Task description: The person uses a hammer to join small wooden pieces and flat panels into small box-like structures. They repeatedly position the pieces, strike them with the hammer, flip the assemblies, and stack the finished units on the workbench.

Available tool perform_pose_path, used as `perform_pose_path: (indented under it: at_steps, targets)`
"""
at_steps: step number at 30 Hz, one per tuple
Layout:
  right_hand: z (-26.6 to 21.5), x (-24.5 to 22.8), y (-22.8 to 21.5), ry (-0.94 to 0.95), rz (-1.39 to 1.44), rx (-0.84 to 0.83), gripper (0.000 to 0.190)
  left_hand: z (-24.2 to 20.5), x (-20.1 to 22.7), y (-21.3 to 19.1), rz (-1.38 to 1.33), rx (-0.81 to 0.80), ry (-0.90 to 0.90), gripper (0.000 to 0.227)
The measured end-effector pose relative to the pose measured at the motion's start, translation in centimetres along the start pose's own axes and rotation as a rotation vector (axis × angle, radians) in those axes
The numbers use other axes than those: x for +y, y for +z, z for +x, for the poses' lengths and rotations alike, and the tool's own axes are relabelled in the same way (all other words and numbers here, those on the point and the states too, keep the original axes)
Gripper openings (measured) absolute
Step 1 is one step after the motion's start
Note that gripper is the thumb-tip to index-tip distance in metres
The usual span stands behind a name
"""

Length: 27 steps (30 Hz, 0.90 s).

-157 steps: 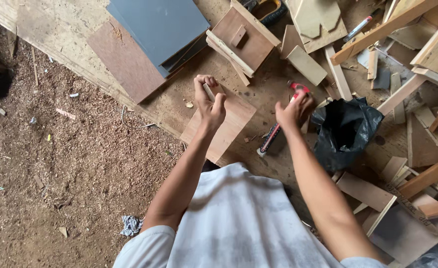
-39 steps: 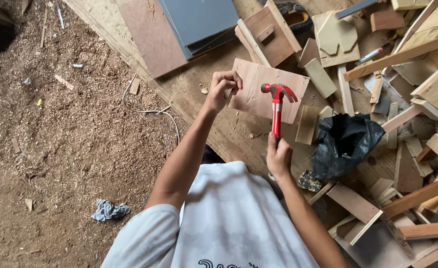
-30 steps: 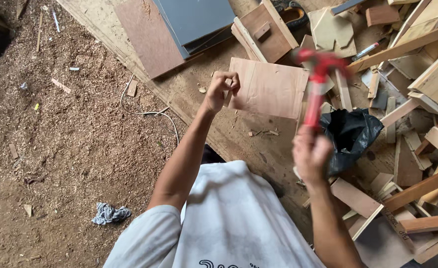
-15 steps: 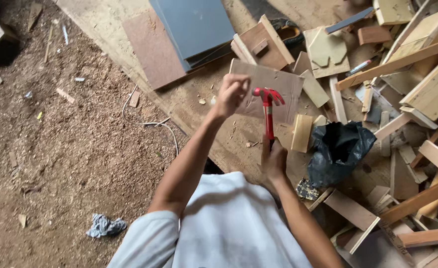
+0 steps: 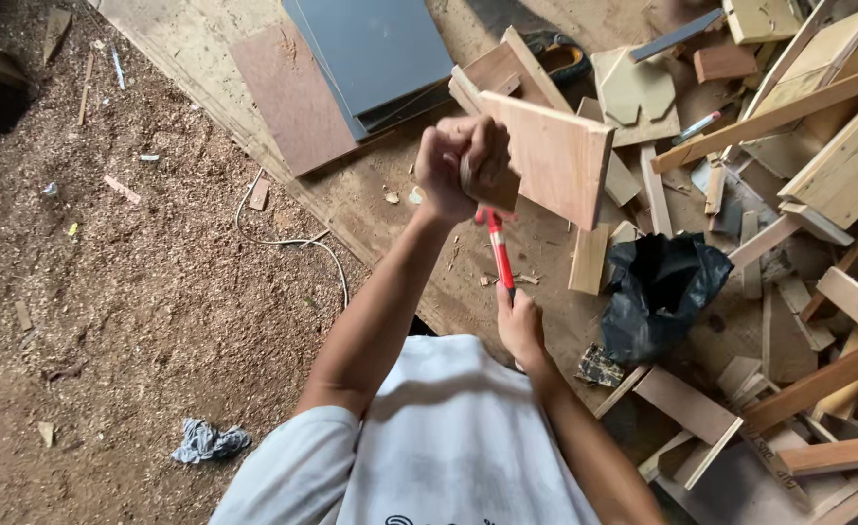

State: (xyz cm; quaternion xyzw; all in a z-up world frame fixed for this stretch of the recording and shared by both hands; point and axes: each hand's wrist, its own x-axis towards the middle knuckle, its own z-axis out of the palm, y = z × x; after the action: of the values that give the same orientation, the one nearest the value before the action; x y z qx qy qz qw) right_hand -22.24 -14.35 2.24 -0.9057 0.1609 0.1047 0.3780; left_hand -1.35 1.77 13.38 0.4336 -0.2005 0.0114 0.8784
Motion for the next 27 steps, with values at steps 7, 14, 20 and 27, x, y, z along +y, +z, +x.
perform_pose_path:
  at_steps: [7, 14, 20, 27]
  targets:
    - [-3.0, 5.0, 1.6, 0.023, 0.126, -0.031, 0.051, 1.9, 1.5, -2.6, -0.190, 0.163, -0.063, 0.030]
    - [-2.1, 8.5, 0.3, 0.000, 0.097, -0.072, 0.050, -2.9, -1.6, -8.0, -0.215, 0.414, -0.120, 0.030]
    - [-3.0, 14.7, 2.1, -0.007, 0.101, -0.090, 0.045, -6.8, -2.5, -10.3, -0.371, 0.563, -0.260, 0.031]
    - [-1.3, 16.3, 1.1, 0.036, 0.000, -0.071, 0.035, -8.3, -4.3, -8.7, -0.458, 0.670, -0.317, 0.030]
